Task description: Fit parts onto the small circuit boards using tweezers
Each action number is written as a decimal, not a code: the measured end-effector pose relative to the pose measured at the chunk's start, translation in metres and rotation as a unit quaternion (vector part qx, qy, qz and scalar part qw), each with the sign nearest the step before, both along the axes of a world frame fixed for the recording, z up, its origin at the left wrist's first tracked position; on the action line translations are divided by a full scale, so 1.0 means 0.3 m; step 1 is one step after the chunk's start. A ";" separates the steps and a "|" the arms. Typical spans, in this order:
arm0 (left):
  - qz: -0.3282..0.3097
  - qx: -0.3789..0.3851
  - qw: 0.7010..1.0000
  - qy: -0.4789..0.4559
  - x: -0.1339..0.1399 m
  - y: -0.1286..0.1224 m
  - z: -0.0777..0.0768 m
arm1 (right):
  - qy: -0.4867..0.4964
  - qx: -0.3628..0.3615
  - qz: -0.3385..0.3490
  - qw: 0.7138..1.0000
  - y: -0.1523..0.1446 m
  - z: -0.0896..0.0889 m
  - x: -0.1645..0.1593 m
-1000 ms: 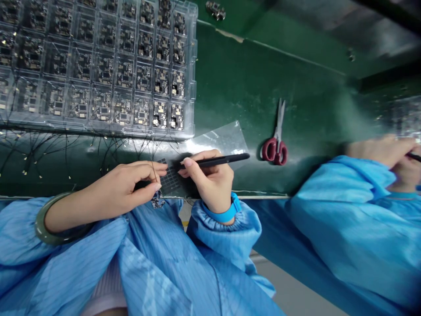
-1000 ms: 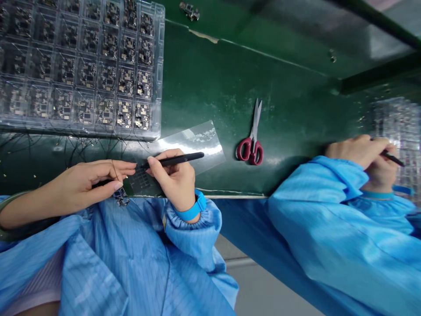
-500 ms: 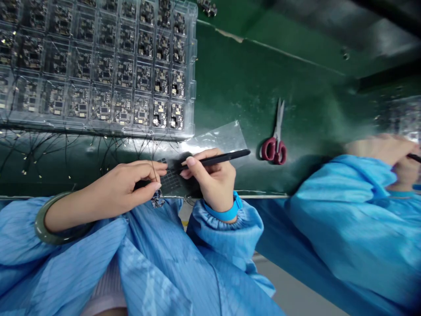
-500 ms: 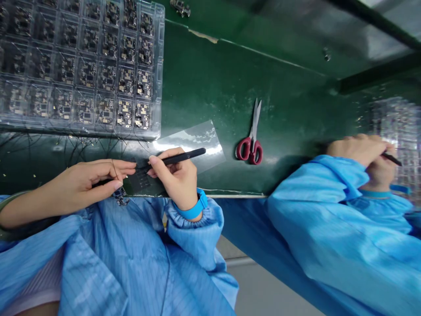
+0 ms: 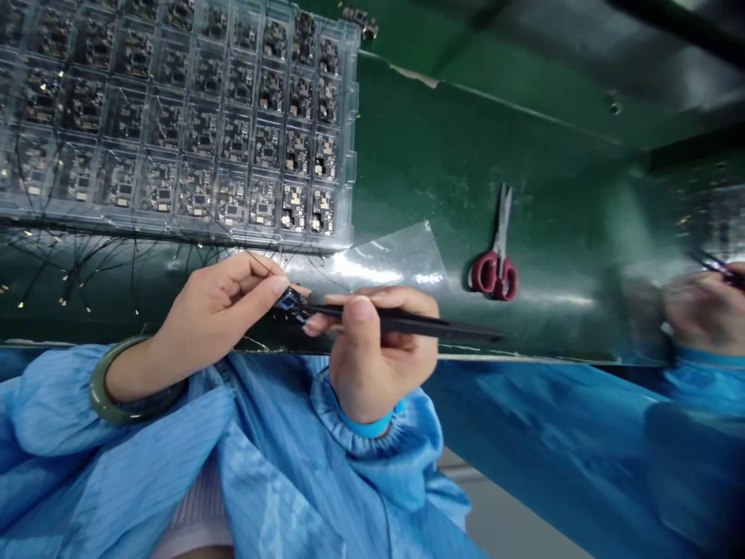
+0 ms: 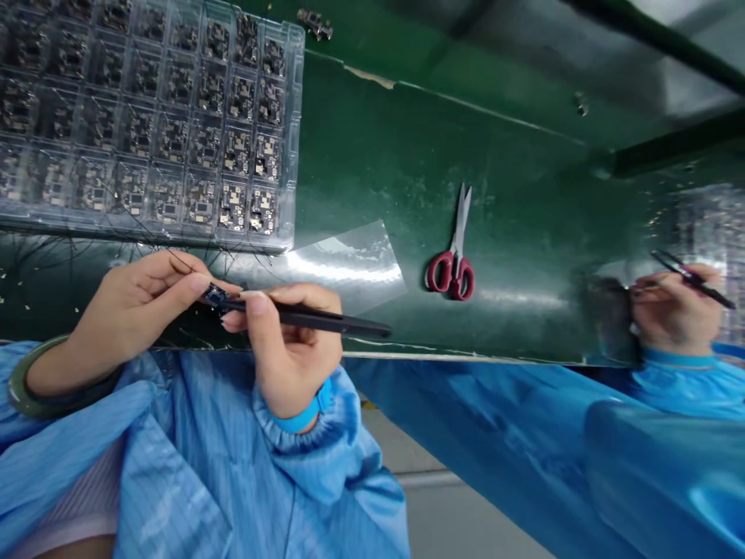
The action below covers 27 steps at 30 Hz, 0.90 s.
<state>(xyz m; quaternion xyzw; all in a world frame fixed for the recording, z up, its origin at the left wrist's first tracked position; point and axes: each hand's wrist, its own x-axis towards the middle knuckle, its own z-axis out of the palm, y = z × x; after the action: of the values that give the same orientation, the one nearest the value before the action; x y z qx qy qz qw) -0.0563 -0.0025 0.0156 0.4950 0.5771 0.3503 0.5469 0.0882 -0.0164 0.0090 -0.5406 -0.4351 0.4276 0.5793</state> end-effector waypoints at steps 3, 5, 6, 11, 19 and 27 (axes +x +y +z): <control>0.009 0.003 1.000 -0.004 -0.005 0.002 -0.010 | -0.038 -0.006 0.006 0.999 0.017 -0.019 -0.020; 0.009 -0.008 1.000 -0.027 -0.012 0.001 -0.020 | -0.035 -0.006 0.006 0.999 0.031 -0.028 -0.024; 0.008 -0.015 0.999 -0.041 -0.015 0.000 -0.026 | -0.028 -0.002 0.007 1.000 0.037 -0.030 -0.025; 0.011 -0.033 0.997 -0.068 -0.024 -0.004 -0.043 | -0.009 0.011 0.005 1.000 0.049 -0.029 -0.034; 0.020 -0.021 0.998 -0.050 -0.021 -0.001 -0.033 | -0.039 -0.001 0.012 0.999 0.054 -0.043 -0.039; 0.024 -0.016 0.999 -0.030 -0.019 0.003 -0.025 | -0.064 0.038 -0.009 0.997 0.050 -0.058 -0.048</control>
<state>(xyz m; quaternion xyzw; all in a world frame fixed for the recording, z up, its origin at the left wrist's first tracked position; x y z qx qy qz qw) -0.0620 -0.0016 0.0081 0.4613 0.5783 0.3687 0.5629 0.0738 -0.0013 -0.0085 -0.5484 -0.4821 0.3698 0.5745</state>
